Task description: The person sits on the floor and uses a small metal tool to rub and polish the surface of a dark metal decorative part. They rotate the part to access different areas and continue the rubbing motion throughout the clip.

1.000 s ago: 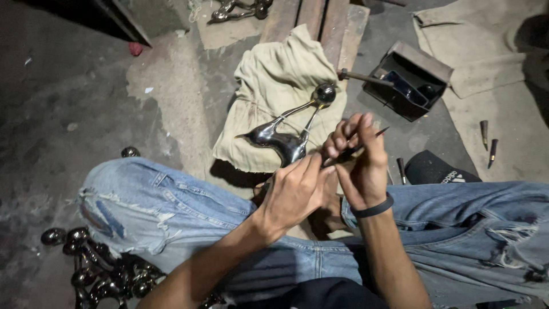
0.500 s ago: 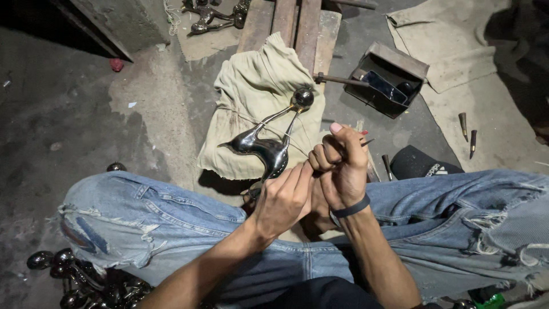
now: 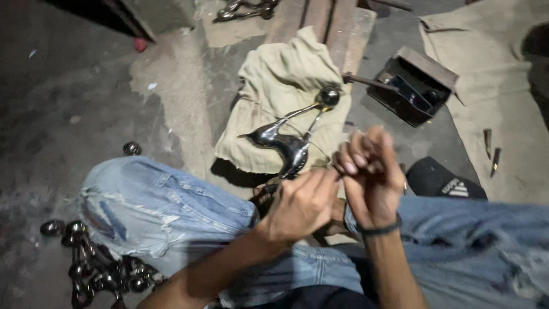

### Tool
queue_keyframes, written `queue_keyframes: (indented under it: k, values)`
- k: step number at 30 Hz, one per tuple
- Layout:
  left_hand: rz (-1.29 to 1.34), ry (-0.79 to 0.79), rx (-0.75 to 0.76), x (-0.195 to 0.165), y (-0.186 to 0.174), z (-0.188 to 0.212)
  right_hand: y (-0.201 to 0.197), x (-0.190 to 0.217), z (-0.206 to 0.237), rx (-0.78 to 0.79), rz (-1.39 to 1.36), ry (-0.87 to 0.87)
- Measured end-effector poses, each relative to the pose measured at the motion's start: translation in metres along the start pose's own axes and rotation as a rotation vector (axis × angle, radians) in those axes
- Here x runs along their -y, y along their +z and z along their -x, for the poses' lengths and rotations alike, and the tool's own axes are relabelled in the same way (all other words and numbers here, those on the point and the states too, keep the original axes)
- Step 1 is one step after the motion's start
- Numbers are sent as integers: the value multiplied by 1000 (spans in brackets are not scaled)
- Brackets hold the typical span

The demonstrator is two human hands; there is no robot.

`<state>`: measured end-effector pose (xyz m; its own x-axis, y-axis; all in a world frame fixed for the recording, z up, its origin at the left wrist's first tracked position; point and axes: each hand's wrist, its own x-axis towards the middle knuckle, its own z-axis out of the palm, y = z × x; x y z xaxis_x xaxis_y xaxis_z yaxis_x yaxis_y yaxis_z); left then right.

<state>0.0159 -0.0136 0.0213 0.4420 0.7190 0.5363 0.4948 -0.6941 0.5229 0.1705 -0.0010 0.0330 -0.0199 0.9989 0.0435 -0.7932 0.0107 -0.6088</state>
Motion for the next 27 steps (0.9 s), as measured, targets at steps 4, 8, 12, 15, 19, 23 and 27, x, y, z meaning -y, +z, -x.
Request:
queue_keyframes:
  k: [4,8,12,15,19,23,27]
  values:
    - [-108,41,-66,-10,-4,11,-10,-6,22,127,-48,-53]
    - [7,-70,102,-13,2,24,-35,-10,33,72,-20,-38]
    - [0,-60,-2,0,5,34,-49,-11,33,16,91,-41]
    - [-69,-109,-64,13,-4,43,-52,-5,19,-14,319,-166]
    - [-190,-205,-202,32,-20,51,-48,-5,5,-28,332,-176]
    - [-185,-451,-90,33,-31,51,-43,-11,5,-143,321,-144]
    - [-156,-498,-76,34,-32,51,-40,-17,0,-91,344,-71]
